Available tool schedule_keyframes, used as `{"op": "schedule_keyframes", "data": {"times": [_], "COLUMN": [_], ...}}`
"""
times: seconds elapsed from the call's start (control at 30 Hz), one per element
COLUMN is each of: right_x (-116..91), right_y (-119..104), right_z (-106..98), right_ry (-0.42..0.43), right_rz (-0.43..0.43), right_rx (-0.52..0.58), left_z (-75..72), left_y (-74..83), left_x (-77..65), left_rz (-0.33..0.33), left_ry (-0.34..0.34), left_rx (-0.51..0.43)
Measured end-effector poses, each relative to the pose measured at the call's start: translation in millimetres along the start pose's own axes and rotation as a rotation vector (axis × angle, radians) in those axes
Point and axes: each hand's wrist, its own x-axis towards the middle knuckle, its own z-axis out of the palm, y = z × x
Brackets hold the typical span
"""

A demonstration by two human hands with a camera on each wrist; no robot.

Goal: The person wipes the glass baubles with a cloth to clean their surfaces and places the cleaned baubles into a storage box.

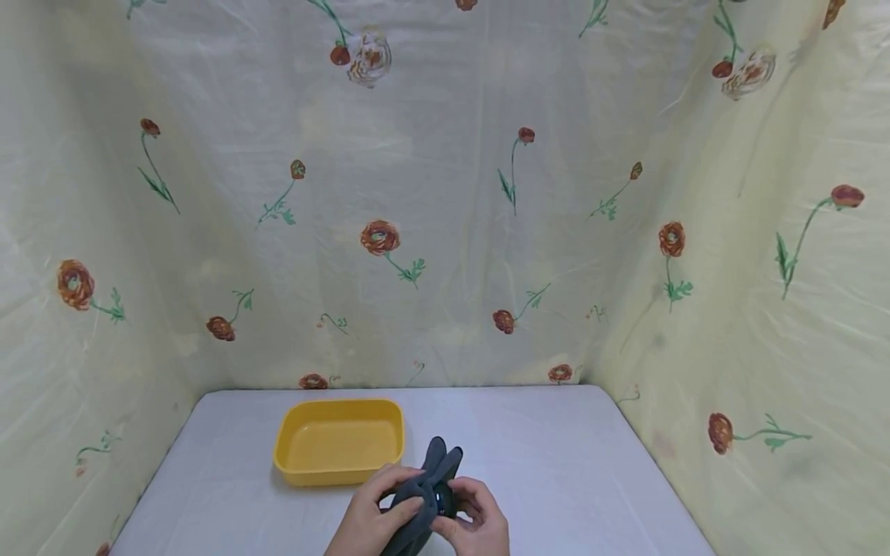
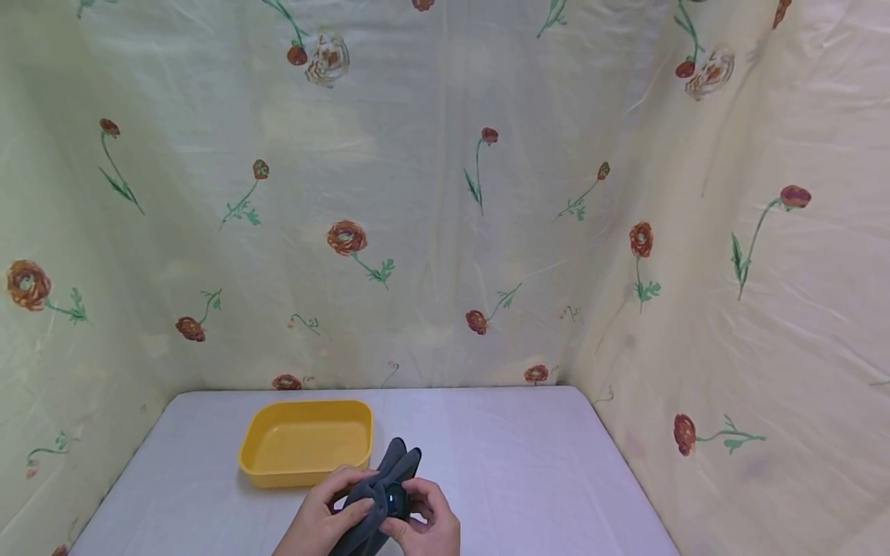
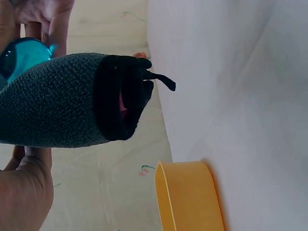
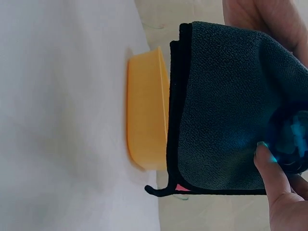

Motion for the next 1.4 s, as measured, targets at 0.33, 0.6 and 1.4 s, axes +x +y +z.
{"op": "schedule_keyframes", "data": {"times": [0.33,0.6,1.4], "right_x": [-2.3,-4.0,-3.0], "right_y": [0.0,-2.4,-2.3], "right_z": [-1.3,-1.3,2.1], "right_ry": [-0.009,-0.029,0.011], "right_rz": [-0.033,-0.048,-0.137], "right_rx": [0.003,0.04,-0.105], "left_z": [2.2,1.5,2.1], "left_y": [1.5,0.9,1.4], "left_x": [0.0,0.2,2.8], "left_rz": [-0.003,-0.001,0.011], "left_ry": [0.003,-0.003,-0.009], "left_rx": [0.003,0.022,0.049]}}
